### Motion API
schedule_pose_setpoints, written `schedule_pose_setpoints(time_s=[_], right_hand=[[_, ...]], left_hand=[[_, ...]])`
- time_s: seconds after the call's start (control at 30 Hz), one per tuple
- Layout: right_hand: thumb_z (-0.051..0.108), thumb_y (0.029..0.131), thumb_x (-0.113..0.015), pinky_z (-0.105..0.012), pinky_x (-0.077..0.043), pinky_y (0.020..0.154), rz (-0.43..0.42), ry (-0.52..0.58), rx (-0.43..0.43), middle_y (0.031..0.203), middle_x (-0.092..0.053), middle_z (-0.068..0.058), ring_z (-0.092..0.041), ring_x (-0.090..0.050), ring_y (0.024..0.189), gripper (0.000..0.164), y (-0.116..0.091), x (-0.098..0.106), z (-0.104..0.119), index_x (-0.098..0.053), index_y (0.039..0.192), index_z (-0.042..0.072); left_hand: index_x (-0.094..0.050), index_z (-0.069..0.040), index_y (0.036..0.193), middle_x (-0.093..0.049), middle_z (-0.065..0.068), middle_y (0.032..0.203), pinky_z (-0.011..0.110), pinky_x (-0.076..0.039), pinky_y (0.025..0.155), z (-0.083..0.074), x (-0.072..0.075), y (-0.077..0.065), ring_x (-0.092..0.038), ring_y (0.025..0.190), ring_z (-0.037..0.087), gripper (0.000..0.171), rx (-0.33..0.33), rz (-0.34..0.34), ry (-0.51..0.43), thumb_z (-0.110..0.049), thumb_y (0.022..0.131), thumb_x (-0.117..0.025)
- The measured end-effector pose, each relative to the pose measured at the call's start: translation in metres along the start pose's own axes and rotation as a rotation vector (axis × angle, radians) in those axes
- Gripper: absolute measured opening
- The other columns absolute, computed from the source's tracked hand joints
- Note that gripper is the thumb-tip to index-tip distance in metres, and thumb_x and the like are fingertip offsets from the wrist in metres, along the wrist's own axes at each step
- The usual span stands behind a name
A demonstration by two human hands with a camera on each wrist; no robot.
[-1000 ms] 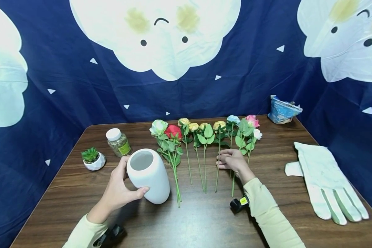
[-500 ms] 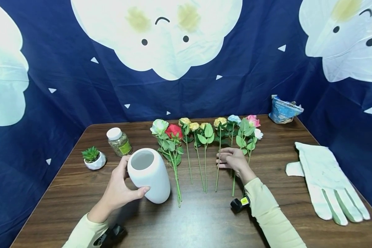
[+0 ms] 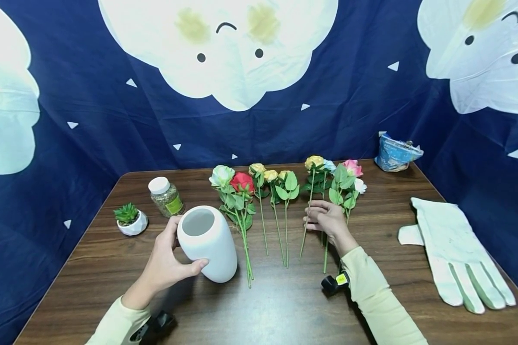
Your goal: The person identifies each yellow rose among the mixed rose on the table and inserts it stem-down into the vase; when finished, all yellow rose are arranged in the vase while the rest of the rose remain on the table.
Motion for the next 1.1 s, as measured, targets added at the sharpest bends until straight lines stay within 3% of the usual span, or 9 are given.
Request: schedule_pose_setpoints(time_s=[0.53, 0.87, 1.1], right_hand=[[-0.009, 0.101, -0.050, -0.027, -0.062, 0.071, -0.007, 0.088, 0.027, 0.089, -0.072, 0.008, -0.010, -0.073, 0.079, 0.046, -0.003, 0.002, 0.008, -0.035, 0.143, -0.020], [-0.009, 0.102, -0.048, -0.025, -0.062, 0.071, -0.039, 0.127, 0.056, 0.086, -0.072, 0.010, -0.008, -0.073, 0.079, 0.022, -0.003, 0.003, 0.013, -0.046, 0.123, -0.005], [-0.010, 0.102, -0.047, -0.024, -0.062, 0.072, -0.075, 0.190, 0.089, 0.085, -0.073, 0.009, -0.009, -0.074, 0.079, 0.018, -0.004, 0.004, 0.015, -0.049, 0.115, 0.001]], left_hand=[[-0.055, -0.003, 0.124, -0.068, 0.004, 0.116, 0.039, -0.062, 0.079, 0.001, 0.000, 0.000, -0.066, 0.101, 0.011, 0.075, 0.003, -0.004, -0.006, -0.016, 0.060, -0.092], [-0.055, -0.003, 0.123, -0.068, 0.005, 0.115, 0.038, -0.062, 0.080, 0.002, 0.000, 0.000, -0.066, 0.101, 0.012, 0.074, -0.007, -0.004, -0.012, -0.015, 0.060, -0.092], [-0.055, -0.004, 0.124, -0.067, 0.004, 0.116, 0.038, -0.062, 0.080, 0.000, 0.000, -0.001, -0.066, 0.102, 0.011, 0.074, -0.004, -0.003, -0.013, -0.015, 0.061, -0.092]])
Point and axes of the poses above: each hand's wrist, its own y-axis towards the middle knuckle, its own x-axis out of the back of the hand, z = x × y, the point moved 3 cm from there along y, towards the middle knuckle
